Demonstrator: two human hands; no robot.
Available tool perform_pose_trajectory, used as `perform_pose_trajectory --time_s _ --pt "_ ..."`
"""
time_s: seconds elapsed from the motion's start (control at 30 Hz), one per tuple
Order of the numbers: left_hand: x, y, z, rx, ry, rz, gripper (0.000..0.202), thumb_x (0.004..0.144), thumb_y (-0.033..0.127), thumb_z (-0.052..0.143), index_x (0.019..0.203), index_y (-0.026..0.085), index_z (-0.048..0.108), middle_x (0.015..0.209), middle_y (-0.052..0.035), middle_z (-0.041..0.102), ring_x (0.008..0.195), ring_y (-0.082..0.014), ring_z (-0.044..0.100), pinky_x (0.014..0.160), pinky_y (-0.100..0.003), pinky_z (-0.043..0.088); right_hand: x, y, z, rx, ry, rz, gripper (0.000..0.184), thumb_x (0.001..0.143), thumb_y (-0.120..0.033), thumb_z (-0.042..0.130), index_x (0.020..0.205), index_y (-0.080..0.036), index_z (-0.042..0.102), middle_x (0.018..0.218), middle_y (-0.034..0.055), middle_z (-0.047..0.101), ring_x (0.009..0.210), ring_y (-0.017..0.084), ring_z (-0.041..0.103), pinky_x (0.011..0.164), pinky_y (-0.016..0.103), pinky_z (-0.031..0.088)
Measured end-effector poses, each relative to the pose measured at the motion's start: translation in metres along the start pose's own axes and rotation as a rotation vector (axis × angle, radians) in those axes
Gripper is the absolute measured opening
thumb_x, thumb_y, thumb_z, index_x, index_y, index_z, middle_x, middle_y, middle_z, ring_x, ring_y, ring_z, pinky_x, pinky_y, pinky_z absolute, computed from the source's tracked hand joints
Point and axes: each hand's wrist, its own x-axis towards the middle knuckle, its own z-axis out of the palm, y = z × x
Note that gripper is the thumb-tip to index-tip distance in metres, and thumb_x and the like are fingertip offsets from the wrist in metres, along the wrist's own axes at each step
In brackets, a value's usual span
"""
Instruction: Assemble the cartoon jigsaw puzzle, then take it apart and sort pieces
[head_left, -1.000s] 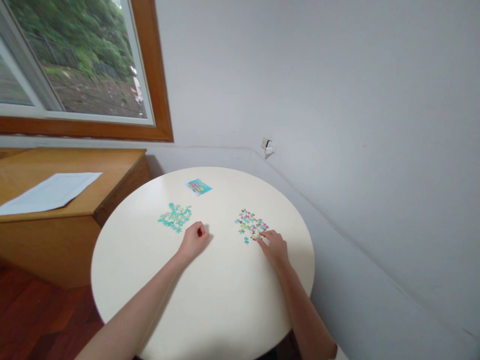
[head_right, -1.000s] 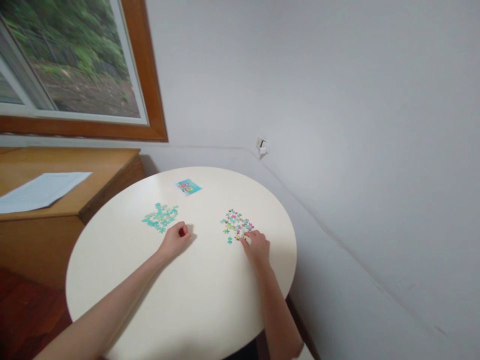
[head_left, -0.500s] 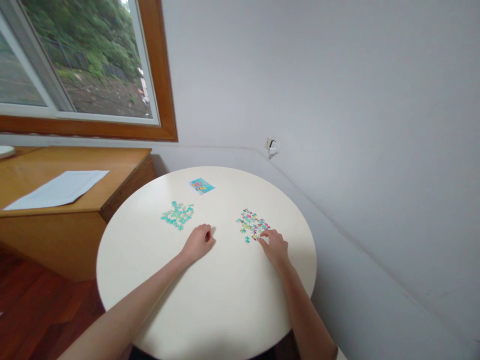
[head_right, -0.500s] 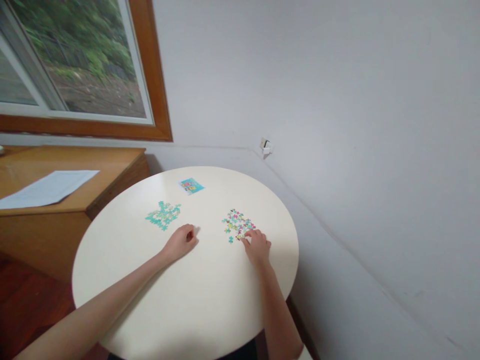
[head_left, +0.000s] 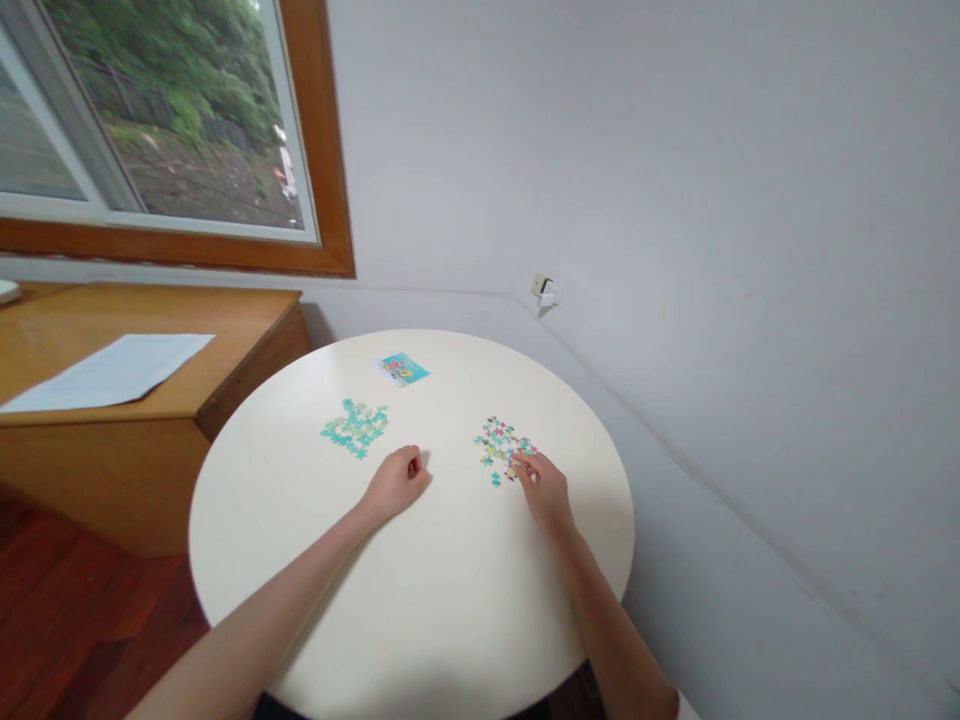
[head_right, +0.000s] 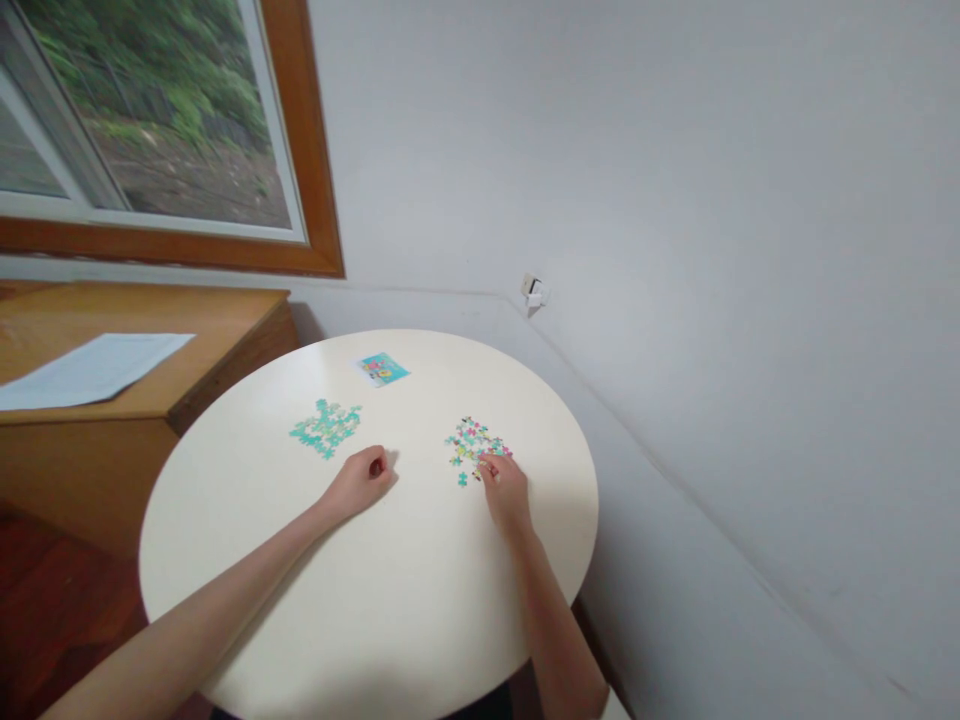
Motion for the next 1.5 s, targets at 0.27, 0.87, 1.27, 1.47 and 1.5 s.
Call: perform_pose_trajectory --time_s 0.27,0.87,1.27,1.47,1.5 --pt "0.007 -0.009 -0.008 -0.245 0.182 -0.145 0.01 0.063 0.016 0.048 0.055 0.019 0.043 0.05 0.0064 0.041 0.05 -0.0095 0.039 0.05 -0.021 0.03 -0.006 -0.048 0.045 0.33 -0.346 0.127 0.011 0.069 -0.029 0.063 0.074 -0.019 0.066 0.064 0.0015 0.069 0.061 0.016 0.064 0.063 0.029 0.051" --pt "0.008 -0.006 -0.009 -0.372 0.179 -0.184 0.007 0.059 0.02 0.048 0.053 0.019 0.045 0.048 0.0058 0.042 0.05 -0.0094 0.039 0.05 -0.021 0.03 0.002 -0.055 0.084 0.195 -0.374 0.098 0.001 0.067 -0.02 0.063 0.067 -0.019 0.064 0.063 -0.0008 0.067 0.057 0.013 0.057 0.061 0.026 0.045" --pt "0.007 -0.002 -0.012 -0.359 0.165 -0.196 0.009 0.06 0.017 0.05 0.053 0.018 0.045 0.048 0.0067 0.042 0.049 -0.0089 0.039 0.049 -0.021 0.029 -0.003 -0.065 0.083 -0.016 -0.345 0.042 0.005 0.071 -0.015 0.063 0.069 -0.019 0.063 0.073 0.0009 0.065 0.068 0.015 0.057 0.071 0.028 0.042" --pt "0.006 -0.002 -0.013 -0.365 0.169 -0.199 0.008 0.06 0.017 0.049 0.053 0.018 0.045 0.048 0.0067 0.042 0.049 -0.0087 0.039 0.049 -0.021 0.029 -0.004 -0.064 0.086 -0.073 -0.32 0.02 0.007 0.071 -0.014 0.063 0.074 -0.019 0.06 0.076 0.0004 0.062 0.071 0.015 0.055 0.071 0.028 0.041" --pt "0.006 -0.002 -0.013 -0.367 0.171 -0.198 0.008 0.06 0.017 0.049 0.053 0.018 0.045 0.048 0.0068 0.042 0.049 -0.0086 0.039 0.049 -0.02 0.029 -0.005 -0.063 0.086 -0.066 -0.308 0.019 0.009 0.07 -0.014 0.064 0.076 -0.02 0.059 0.076 -0.0001 0.061 0.071 0.015 0.055 0.07 0.028 0.041"
